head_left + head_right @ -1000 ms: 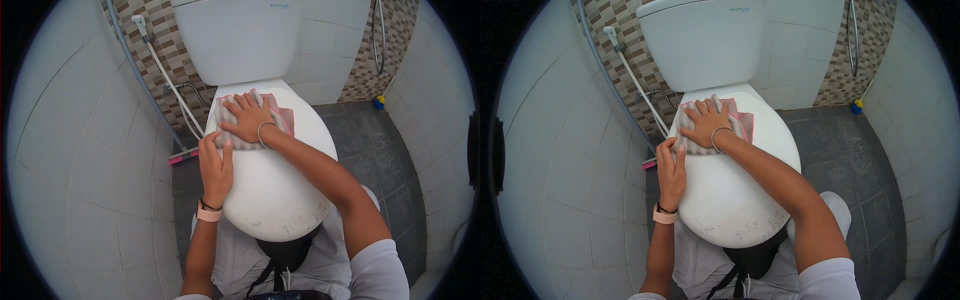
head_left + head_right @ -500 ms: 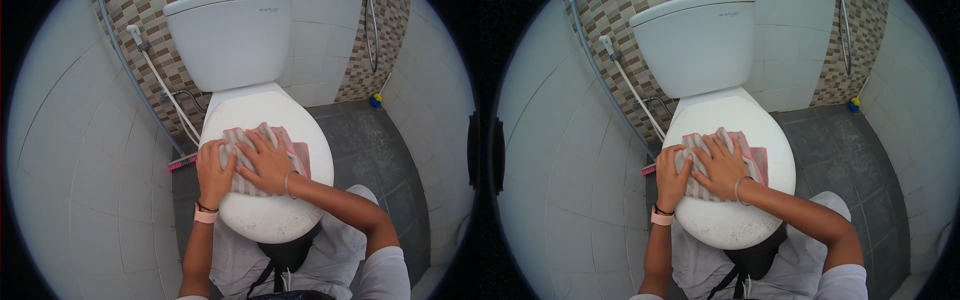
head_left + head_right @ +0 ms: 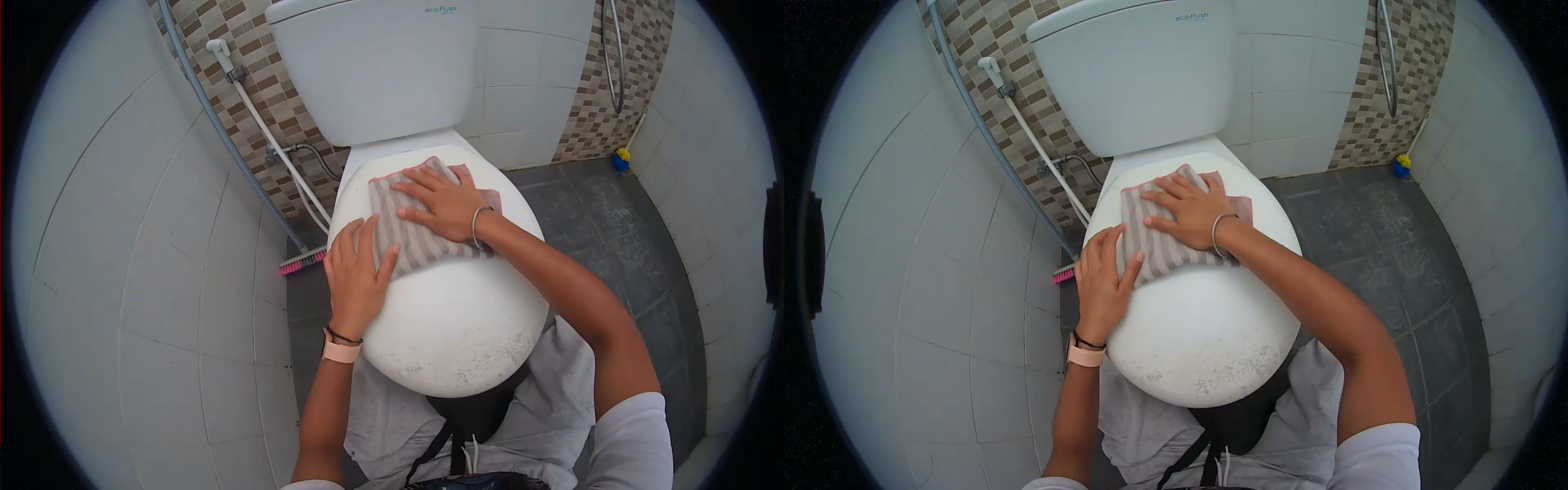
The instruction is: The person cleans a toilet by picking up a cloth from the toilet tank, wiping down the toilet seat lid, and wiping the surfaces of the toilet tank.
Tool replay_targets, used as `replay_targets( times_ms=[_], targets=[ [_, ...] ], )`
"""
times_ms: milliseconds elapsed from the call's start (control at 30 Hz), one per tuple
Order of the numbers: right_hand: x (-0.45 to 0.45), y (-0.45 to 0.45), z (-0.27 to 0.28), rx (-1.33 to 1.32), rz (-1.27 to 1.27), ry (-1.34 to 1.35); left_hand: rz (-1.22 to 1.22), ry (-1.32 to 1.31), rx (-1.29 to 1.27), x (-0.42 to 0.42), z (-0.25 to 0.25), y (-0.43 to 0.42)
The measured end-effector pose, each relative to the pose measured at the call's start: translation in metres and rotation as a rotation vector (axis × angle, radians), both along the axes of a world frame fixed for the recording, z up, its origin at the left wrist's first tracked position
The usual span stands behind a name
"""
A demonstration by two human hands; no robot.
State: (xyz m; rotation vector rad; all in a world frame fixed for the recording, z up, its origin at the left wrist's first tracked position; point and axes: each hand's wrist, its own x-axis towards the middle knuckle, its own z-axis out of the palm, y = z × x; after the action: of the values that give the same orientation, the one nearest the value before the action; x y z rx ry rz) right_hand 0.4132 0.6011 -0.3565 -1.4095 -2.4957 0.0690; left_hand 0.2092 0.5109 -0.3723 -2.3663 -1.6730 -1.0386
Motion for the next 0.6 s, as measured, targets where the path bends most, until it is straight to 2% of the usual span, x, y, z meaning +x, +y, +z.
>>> replay_targets(
  times_ms=[200, 300, 333, 433, 467, 500, 600],
  targets=[
    [-0.014, -0.027, -0.011, 0.016, -0.261, 0.040, -0.005, -0.166, 0.005, -0.001, 0.000, 0.003],
    [-0.008, -0.060, 0.006, -0.209, -0.147, 0.100, -0.013, -0.201, 0.012, -0.002, -0.001, 0.003],
    [-0.004, -0.074, 0.016, -0.110, -0.109, 0.103, -0.017, -0.216, 0.013, -0.002, -0.001, 0.003],
    [0.035, -0.050, 0.023, -0.250, 0.005, 0.385, -0.023, -0.239, -0.013, -0.004, 0.000, 0.001],
    [0.044, -0.043, 0.019, -0.033, -0.061, 0.495, -0.024, -0.236, -0.036, -0.003, 0.002, 0.000],
    [0.053, -0.033, 0.021, -0.057, -0.122, 0.632, -0.027, -0.234, -0.054, -0.003, 0.003, 0.000],
    [0.086, -0.002, -0.006, 0.047, -0.261, 0.498, -0.035, -0.217, -0.048, -0.002, 0.004, -0.001]
  ],
)
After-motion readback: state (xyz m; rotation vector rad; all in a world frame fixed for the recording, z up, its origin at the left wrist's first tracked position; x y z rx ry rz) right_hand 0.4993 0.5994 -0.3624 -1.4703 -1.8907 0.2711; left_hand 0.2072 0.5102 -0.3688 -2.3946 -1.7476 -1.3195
